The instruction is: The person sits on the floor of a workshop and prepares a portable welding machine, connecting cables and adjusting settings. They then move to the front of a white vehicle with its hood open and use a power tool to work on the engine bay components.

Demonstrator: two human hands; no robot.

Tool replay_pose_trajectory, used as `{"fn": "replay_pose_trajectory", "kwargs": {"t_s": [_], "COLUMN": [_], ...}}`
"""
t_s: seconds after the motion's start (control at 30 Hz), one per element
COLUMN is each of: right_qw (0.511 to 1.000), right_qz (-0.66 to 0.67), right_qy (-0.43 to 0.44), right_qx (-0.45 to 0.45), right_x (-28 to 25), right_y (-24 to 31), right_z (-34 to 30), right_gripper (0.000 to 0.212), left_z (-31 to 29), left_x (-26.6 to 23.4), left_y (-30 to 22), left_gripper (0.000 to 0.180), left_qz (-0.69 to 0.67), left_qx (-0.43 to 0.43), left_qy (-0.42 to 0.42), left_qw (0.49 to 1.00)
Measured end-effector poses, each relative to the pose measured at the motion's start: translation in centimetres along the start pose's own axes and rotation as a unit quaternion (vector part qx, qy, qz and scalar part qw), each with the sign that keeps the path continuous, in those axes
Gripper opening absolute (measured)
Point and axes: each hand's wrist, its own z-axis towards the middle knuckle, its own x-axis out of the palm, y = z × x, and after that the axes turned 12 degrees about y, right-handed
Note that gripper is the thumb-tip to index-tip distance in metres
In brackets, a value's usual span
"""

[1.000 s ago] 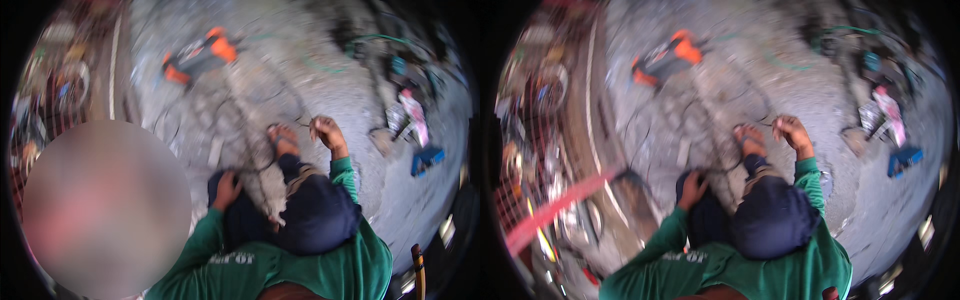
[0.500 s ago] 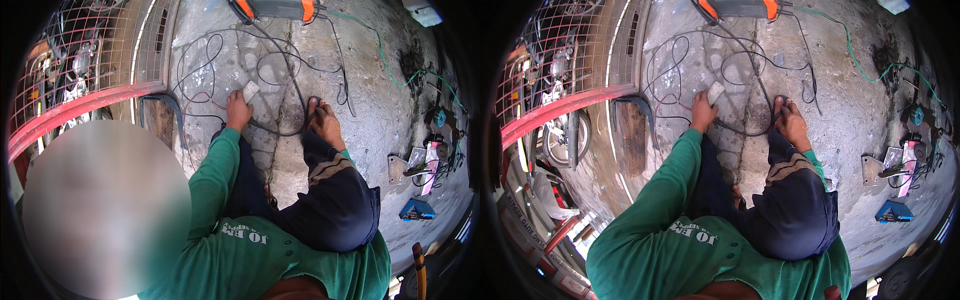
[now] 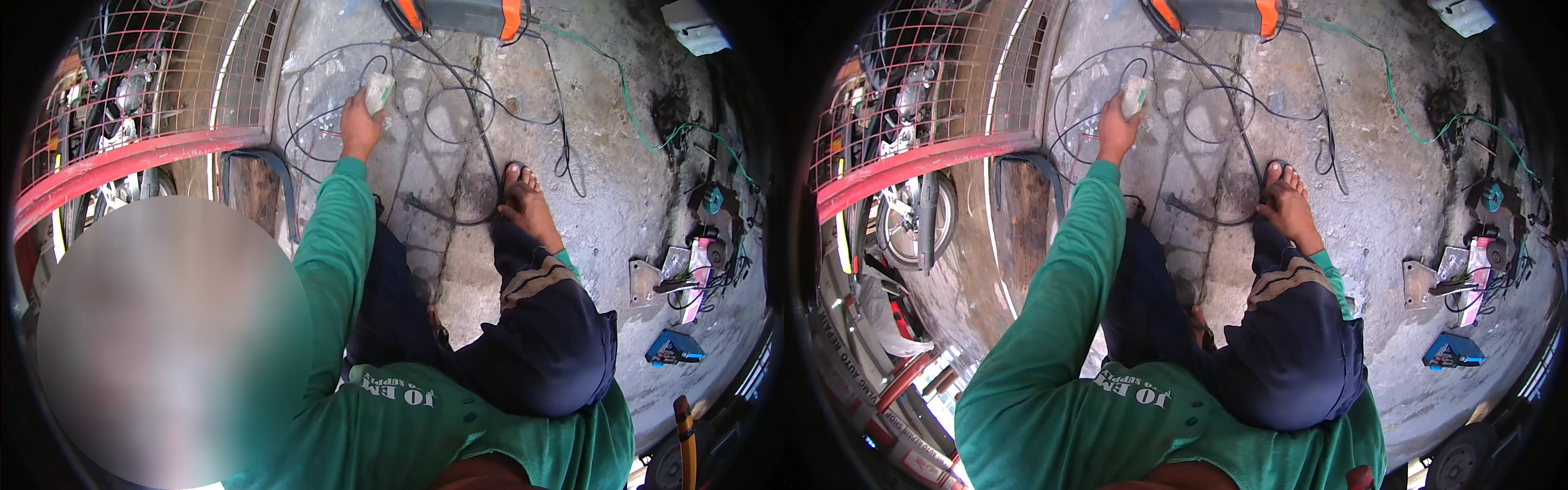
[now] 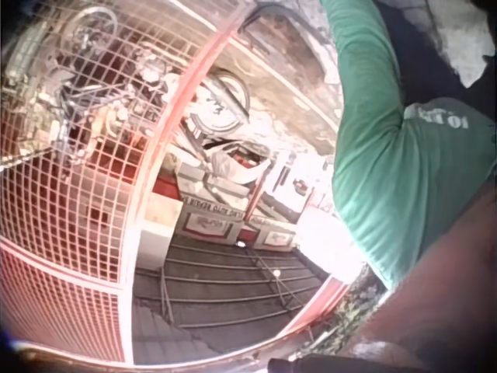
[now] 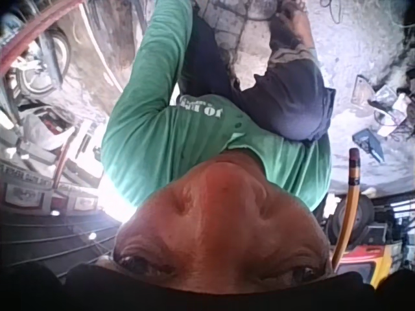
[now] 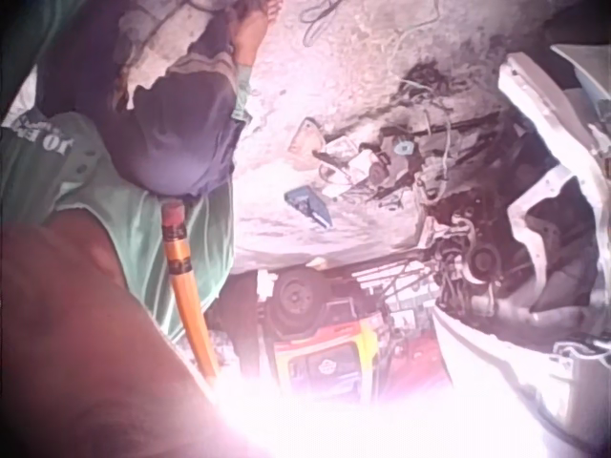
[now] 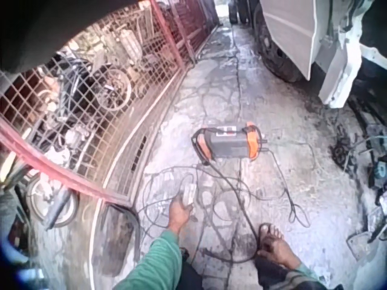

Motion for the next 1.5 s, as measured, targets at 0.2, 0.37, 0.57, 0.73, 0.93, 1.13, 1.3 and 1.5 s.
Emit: {"fn": "replay_pose_trajectory", "kwargs": {"t_s": [0.2,0.37,0.57,0.73,0.93,1.13,1.3,1.5], "right_qw": [0.947,0.896,0.877,0.861,0.939,0.971,0.934,0.928], "right_qz": [-0.212,-0.360,-0.370,-0.393,-0.186,0.032,0.131,-0.089], "right_qy": [0.133,0.182,0.198,0.287,0.182,0.206,0.306,0.347], "right_qx": [-0.203,-0.184,-0.236,-0.148,-0.226,-0.120,-0.127,-0.101], "right_x": [0.0,3.0,4.9,5.4,3.5,-1.8,-6.7,-13.5], "right_y": [2.6,0.4,0.1,-0.1,0.9,4.8,10.5,23.0], "right_z": [3.4,6.2,7.2,7.9,5.5,3.3,3.0,2.4], "right_gripper": [0.028,0.018,0.018,0.017,0.026,0.024,0.044,0.078], "left_z": [-1.5,-7.0,-10.8,-8.7,-14.2,-15.0,-14.4,-13.9], "left_x": [-0.1,0.9,1.0,-0.3,-12.8,-22.9,-20.5,-29.7], "left_y": [3.8,-0.8,-2.7,-1.7,-1.7,1.2,4.0,-0.6], "left_gripper": [0.057,0.060,0.061,0.056,0.028,0.017,0.017,0.022], "left_qz": [0.140,0.036,0.025,0.071,0.367,0.118,0.065,-0.044], "left_qx": [-0.097,0.035,0.045,0.056,0.087,0.205,0.224,0.272], "left_qy": [0.164,0.180,0.162,0.219,0.477,0.414,0.177,0.138], "left_qw": [0.972,0.982,0.985,0.972,0.793,0.879,0.956,0.951]}}
